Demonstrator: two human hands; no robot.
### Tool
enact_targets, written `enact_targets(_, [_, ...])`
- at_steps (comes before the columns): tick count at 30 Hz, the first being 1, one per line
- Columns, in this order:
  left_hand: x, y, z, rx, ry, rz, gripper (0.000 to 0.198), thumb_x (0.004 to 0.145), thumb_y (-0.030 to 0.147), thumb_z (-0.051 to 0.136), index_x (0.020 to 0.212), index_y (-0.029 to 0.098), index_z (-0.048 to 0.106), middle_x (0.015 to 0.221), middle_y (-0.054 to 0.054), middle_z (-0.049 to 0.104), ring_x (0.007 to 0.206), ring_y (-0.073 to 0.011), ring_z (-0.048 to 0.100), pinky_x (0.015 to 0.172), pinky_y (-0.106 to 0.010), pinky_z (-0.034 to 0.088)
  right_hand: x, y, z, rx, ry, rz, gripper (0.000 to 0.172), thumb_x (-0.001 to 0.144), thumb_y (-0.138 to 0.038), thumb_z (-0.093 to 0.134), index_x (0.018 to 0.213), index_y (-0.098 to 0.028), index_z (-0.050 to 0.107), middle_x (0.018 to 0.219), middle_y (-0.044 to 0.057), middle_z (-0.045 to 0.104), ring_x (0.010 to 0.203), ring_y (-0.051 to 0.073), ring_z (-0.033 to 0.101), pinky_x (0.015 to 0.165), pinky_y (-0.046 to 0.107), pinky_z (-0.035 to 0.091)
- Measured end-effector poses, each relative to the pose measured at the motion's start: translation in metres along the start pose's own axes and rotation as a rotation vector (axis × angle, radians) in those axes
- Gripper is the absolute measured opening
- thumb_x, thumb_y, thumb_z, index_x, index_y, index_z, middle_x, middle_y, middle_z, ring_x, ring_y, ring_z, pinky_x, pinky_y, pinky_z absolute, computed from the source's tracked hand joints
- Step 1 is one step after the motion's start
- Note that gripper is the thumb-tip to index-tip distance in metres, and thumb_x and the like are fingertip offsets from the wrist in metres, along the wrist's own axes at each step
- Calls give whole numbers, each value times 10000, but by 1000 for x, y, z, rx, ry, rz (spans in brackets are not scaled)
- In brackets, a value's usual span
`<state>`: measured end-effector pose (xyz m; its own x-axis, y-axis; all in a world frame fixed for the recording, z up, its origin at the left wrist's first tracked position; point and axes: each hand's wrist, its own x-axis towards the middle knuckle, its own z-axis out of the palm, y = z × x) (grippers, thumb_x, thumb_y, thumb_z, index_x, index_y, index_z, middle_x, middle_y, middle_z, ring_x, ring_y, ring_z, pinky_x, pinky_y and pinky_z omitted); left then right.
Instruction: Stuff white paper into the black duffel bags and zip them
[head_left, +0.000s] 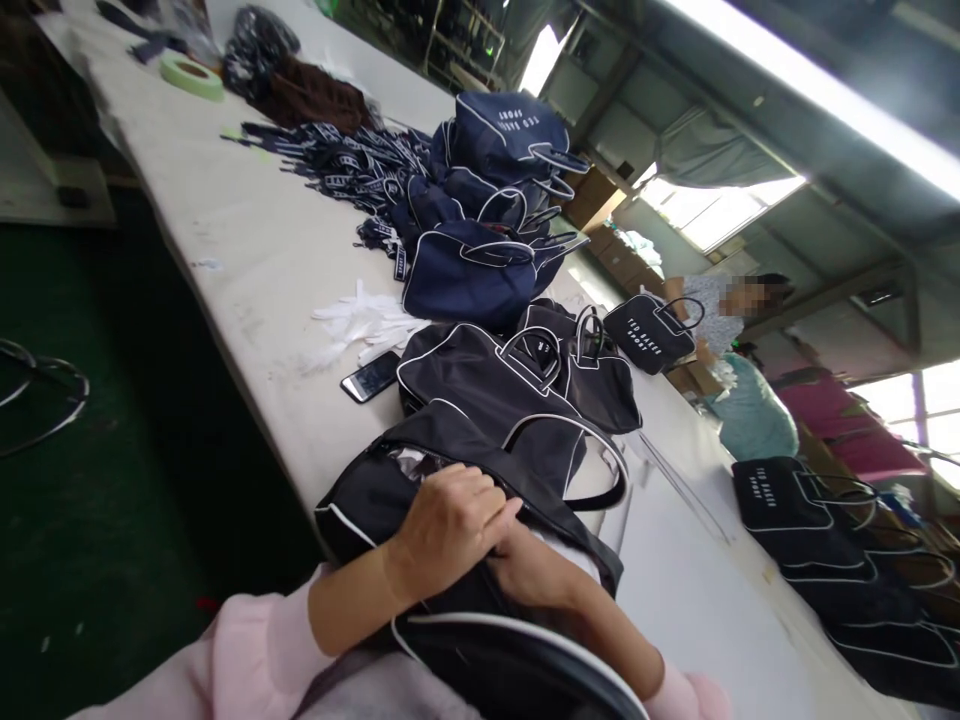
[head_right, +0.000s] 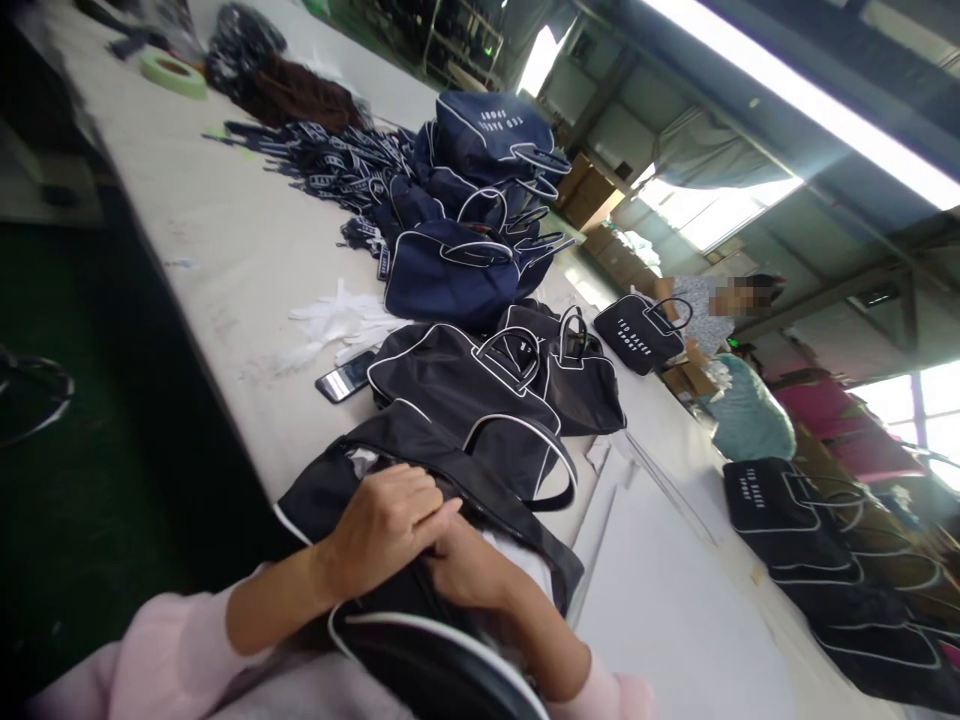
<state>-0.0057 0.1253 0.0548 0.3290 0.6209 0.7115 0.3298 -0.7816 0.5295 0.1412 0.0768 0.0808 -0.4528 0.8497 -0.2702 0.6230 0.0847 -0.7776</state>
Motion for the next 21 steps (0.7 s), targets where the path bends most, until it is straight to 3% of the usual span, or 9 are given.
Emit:
enact_targets(2, [2,-26,-16,13,-47,-147,299,980,259,489,691,187,518,679,-6,542,670,-167,513,655,-323,358,-1,2,-3,169,63,19,452,707,-30,395,936,-175,756,870,31,676,856,151,630,816,261,516])
enact_targets(5, [-16,-82,-37,6,-162,-520,180,932,352,537,872,189,585,868,-31,598,818,-194,566,748,-313,404,-8,4,-4,294,236,107,452,746,-55,408,982,-182,771,860,43,667,776,133,624,705,233,512])
enact_targets(8, [-45,-133,-46,-193,-417,-757,343,858,490,547,1019,193,606,1051,-59,626,946,-228,586,836,-328,426,-9,7,-1,265,243,109,460,731,-36,419,975,-187,779,855,40,674,774,128,626,712,230,503])
enact_targets(10, [-57,-153,-47,-286,-534,-802,424,834,555,525,1030,187,603,970,-48,633,884,-222,589,791,-318,433,-6,8,1,216,217,85,483,706,-5,416,961,-188,783,835,31,678,793,125,622,754,231,489])
enact_targets(13, [-59,-165,-47,-288,-611,-804,448,791,601,554,963,189,582,699,22,544,675,-185,521,640,-285,379,-3,5,4,134,199,54,502,694,24,413,954,-192,784,818,23,675,798,125,612,760,229,473])
enact_targets(16, [-48,-168,-50,-334,-675,-783,426,741,613,613,773,194,535,630,39,490,610,-153,465,585,-259,333,-7,-3,4,34,251,-11,535,721,42,418,1028,-221,769,881,24,671,827,126,611,770,231,474])
enact_targets(21, [-31,-168,-51,-434,-760,-804,476,760,654,568,652,194,509,594,17,531,566,-144,489,565,-247,362,-11,-14,-9,-174,561,-162,422,861,-31,449,1109,-227,728,1055,72,661,954,168,609,835,289,505])
